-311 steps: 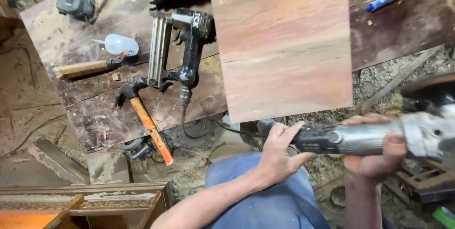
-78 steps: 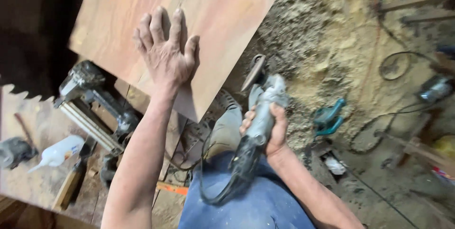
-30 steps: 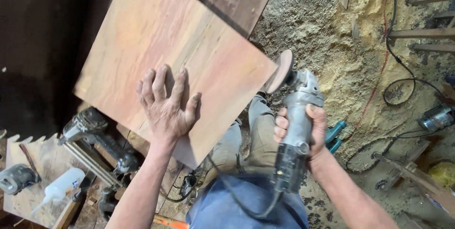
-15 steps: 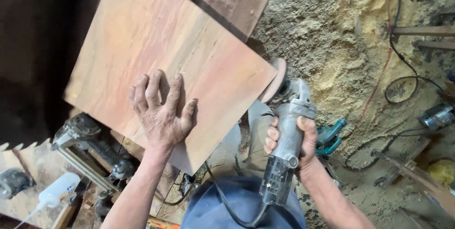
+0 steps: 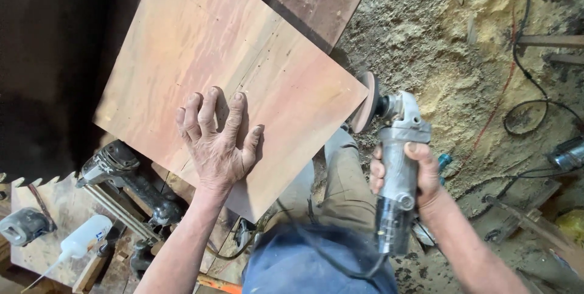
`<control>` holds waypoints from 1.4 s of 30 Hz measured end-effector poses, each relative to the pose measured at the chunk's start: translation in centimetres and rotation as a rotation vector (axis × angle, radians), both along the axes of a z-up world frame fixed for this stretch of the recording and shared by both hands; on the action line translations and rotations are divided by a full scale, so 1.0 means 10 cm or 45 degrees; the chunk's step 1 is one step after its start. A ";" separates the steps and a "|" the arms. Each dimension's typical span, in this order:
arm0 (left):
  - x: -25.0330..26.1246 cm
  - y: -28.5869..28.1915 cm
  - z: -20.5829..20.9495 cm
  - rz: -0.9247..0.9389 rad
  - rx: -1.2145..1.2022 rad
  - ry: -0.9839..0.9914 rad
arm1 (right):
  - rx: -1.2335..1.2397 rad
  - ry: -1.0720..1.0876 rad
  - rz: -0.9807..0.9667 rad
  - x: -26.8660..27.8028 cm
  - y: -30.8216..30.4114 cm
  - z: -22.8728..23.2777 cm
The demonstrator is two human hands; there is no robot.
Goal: Marking, nailing wooden strips, and sanding a wooden board in a workshop environment.
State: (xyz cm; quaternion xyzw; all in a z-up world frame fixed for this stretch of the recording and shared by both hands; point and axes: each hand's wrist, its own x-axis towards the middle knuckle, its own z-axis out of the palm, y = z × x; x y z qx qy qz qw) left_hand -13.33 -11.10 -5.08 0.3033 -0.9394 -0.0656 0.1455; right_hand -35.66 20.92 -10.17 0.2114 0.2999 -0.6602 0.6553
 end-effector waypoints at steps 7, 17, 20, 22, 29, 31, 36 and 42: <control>-0.08 0.01 0.15 0.013 0.034 -0.030 | 0.091 0.078 0.295 -0.71 -0.21 0.46; -0.17 0.02 0.19 0.004 0.079 0.011 | -0.025 0.015 1.010 -1.87 -0.65 0.36; -0.14 0.03 0.14 0.008 0.067 -0.027 | -0.099 -0.064 1.068 -2.05 -0.79 0.26; -0.15 0.02 0.14 0.001 0.077 -0.030 | -0.080 -0.096 1.094 -2.09 -0.74 0.19; -0.16 0.01 0.13 0.005 0.045 -0.027 | -0.103 -0.203 1.108 -2.07 -0.69 0.07; -0.23 0.00 0.19 -0.041 -0.002 -0.020 | -0.083 -0.166 1.106 -2.03 -0.55 0.03; -0.13 -0.03 0.14 0.009 -0.016 -0.036 | -0.148 -0.016 0.840 -1.60 -0.24 0.00; 0.10 -0.10 0.18 -0.198 0.090 0.129 | -0.273 -0.073 0.127 -0.74 0.27 0.20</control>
